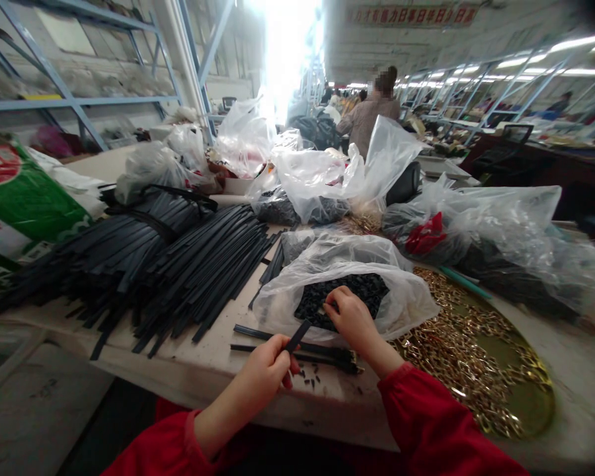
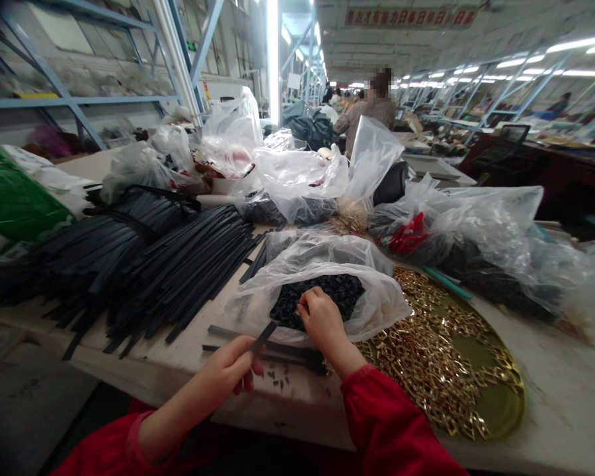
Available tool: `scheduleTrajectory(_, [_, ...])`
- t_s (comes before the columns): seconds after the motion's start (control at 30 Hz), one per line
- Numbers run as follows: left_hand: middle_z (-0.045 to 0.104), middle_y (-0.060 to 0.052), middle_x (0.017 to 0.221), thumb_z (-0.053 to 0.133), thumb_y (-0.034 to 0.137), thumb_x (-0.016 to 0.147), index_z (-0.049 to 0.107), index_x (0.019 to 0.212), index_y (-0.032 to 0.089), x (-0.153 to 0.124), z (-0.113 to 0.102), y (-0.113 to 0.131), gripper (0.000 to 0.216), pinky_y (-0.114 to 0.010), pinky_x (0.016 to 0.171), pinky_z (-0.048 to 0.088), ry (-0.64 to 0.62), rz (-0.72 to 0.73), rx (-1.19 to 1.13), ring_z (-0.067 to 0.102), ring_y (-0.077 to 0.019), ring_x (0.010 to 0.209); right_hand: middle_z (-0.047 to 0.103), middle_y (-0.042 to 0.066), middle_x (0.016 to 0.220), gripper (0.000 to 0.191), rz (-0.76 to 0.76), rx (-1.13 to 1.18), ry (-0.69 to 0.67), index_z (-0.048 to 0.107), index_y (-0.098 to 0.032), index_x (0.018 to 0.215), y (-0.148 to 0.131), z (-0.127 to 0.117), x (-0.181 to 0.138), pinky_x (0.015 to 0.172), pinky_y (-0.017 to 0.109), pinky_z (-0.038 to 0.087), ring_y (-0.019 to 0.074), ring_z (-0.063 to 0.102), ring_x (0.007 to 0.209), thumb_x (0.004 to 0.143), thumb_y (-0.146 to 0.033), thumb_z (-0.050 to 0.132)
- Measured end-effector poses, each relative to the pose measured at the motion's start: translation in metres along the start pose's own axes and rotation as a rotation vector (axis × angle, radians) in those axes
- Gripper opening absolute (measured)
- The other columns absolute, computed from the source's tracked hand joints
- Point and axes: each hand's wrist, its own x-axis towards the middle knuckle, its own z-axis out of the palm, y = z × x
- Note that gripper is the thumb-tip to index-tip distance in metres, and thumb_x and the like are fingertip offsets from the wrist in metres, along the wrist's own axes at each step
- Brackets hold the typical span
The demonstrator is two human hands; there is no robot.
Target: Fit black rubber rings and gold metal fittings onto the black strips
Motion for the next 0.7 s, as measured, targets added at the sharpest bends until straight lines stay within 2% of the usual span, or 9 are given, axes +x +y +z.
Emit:
scheduleTrajectory(0.1, [0.053, 0.004, 0.059, 0.033, 0.024, 0.079, 0.050, 0.084, 0.015, -0.002, 0.002, 0.011, 0.019, -0.016, 0.038, 0.030, 0.028, 0.104, 0.043, 0.041, -0.0059, 0.039, 0.059, 0.002, 0.070, 0.016, 0.035, 0.245, -0.048, 0.052, -0.017, 0.076, -0.009, -0.009, -0.015, 0.062, 0.027, 0.044, 0.0144, 0.057, 0.065, 0.083, -0.030, 0.046])
scheduleTrajectory(0.17, [0.051, 0.005, 0.055, 0.033, 0.033, 0.082, 0.050, 0.083, 0.016, -0.005, 0.004, 0.017, 0.024, -0.017, 0.037, 0.029, 0.028, 0.133, 0.067, 0.038, -0.0063, 0.037, 0.060, 0.000, 0.071, 0.019, 0.143, 0.646, -0.124, 0.052, -0.017, 0.078, -0.017, -0.012, -0.030, 0.062, 0.026, 0.046, 0.0116, 0.057, 0.062, 0.081, -0.036, 0.050])
scheduleTrajectory(0.23, [0.049, 0.005, 0.052, 0.033, 0.038, 0.083, 0.050, 0.081, 0.016, -0.009, 0.006, 0.019, 0.028, -0.017, 0.037, 0.029, 0.022, 0.133, 0.092, 0.037, -0.0069, 0.037, 0.063, -0.001, 0.077, 0.023, 0.304, 1.111, -0.193, 0.055, -0.018, 0.085, -0.023, -0.010, -0.045, 0.065, 0.026, 0.046, 0.0095, 0.058, 0.063, 0.073, -0.036, 0.062])
scheduleTrajectory(0.3, [0.048, 0.005, 0.052, 0.033, 0.037, 0.084, 0.050, 0.080, 0.016, -0.013, 0.009, 0.019, 0.028, -0.017, 0.038, 0.031, 0.002, 0.115, 0.121, 0.040, -0.0079, 0.039, 0.064, -0.001, 0.079, 0.032, 0.420, 1.375, -0.226, 0.058, -0.019, 0.090, -0.027, -0.006, -0.058, 0.068, 0.025, 0.046, 0.0085, 0.059, 0.063, 0.064, -0.032, 0.072])
scheduleTrajectory(0.43, [0.049, 0.005, 0.054, 0.032, 0.031, 0.084, 0.051, 0.076, 0.017, -0.020, 0.010, 0.017, 0.025, -0.019, 0.043, 0.035, -0.044, 0.118, 0.246, 0.047, -0.0095, 0.043, 0.066, -0.001, 0.076, 0.029, 0.451, 1.421, -0.208, 0.064, -0.018, 0.084, -0.028, 0.002, -0.073, 0.066, 0.024, 0.045, 0.0083, 0.058, 0.063, 0.060, -0.029, 0.076])
scheduleTrajectory(0.7, [0.048, 0.004, 0.053, 0.036, 0.027, 0.084, 0.051, 0.065, 0.017, -0.025, 0.008, 0.020, 0.026, -0.020, 0.049, 0.028, -0.001, 0.217, 0.529, 0.046, -0.0101, 0.051, 0.064, -0.002, 0.071, 0.027, 0.426, 1.409, -0.224, 0.064, -0.017, 0.082, -0.032, 0.010, -0.092, 0.062, 0.024, 0.044, 0.0079, 0.056, 0.058, 0.061, -0.030, 0.076])
